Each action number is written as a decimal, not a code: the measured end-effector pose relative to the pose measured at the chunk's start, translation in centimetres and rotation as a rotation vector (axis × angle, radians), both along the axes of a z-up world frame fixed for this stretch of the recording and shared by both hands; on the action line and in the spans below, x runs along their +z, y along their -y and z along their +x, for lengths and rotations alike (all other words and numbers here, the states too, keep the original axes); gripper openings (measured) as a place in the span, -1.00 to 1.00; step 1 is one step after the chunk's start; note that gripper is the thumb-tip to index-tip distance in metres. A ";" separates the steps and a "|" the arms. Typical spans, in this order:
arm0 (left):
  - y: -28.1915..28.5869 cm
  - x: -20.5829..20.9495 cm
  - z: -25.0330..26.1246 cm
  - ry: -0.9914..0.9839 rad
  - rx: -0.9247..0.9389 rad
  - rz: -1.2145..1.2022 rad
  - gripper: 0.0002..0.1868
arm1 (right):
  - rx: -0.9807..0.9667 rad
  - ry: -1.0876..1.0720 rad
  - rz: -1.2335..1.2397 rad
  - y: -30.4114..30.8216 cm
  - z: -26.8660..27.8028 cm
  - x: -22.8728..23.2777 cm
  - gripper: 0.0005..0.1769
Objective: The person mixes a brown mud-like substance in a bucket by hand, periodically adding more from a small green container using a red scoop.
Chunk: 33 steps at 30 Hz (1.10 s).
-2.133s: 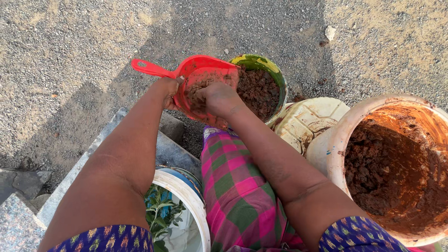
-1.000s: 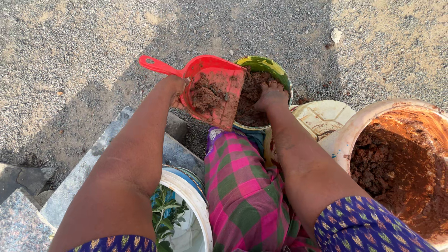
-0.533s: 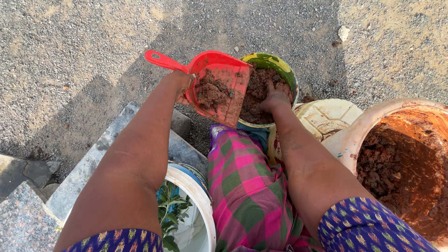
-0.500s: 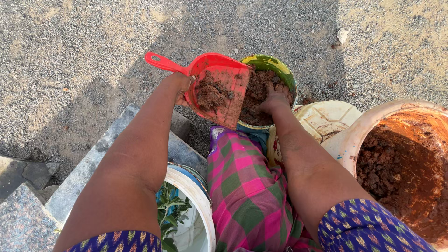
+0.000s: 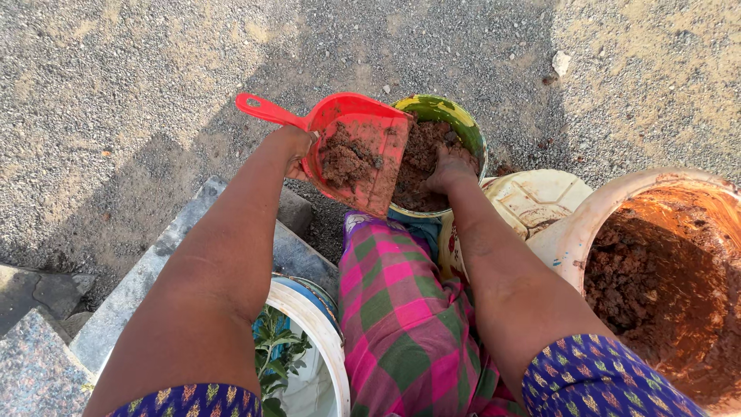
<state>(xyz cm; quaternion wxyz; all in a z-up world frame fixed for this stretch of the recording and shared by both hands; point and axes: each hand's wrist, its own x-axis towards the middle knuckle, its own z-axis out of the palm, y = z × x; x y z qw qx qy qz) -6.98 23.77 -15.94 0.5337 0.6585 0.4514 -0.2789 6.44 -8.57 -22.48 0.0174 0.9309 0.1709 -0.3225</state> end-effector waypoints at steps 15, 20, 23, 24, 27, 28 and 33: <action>0.0 0.2 0.0 0.001 0.028 -0.004 -0.50 | 0.146 -0.080 -0.143 -0.4 -0.3 1.6 0.33; 0.0 -0.2 0.0 -0.003 0.101 -0.055 -0.51 | 0.118 -0.130 -0.140 -0.5 0.6 1.1 0.36; -0.5 -0.4 0.0 -0.008 0.039 0.002 -0.47 | 0.136 -0.148 -0.140 -0.8 1.3 0.9 0.43; -0.4 -0.6 0.2 -0.023 0.045 -0.010 -0.46 | 0.120 -0.149 -0.119 -0.5 1.3 0.8 0.41; -0.6 -0.7 0.3 -0.014 0.030 -0.019 -0.46 | 0.107 -0.151 -0.130 -1.0 1.3 0.5 0.37; -0.6 -0.9 0.1 0.002 0.007 -0.015 -0.46 | 0.109 -0.159 -0.160 -0.9 1.0 0.3 0.35; -0.5 -0.9 0.3 -0.010 0.025 0.029 -0.45 | 0.107 -0.154 -0.127 -0.3 0.7 0.7 0.31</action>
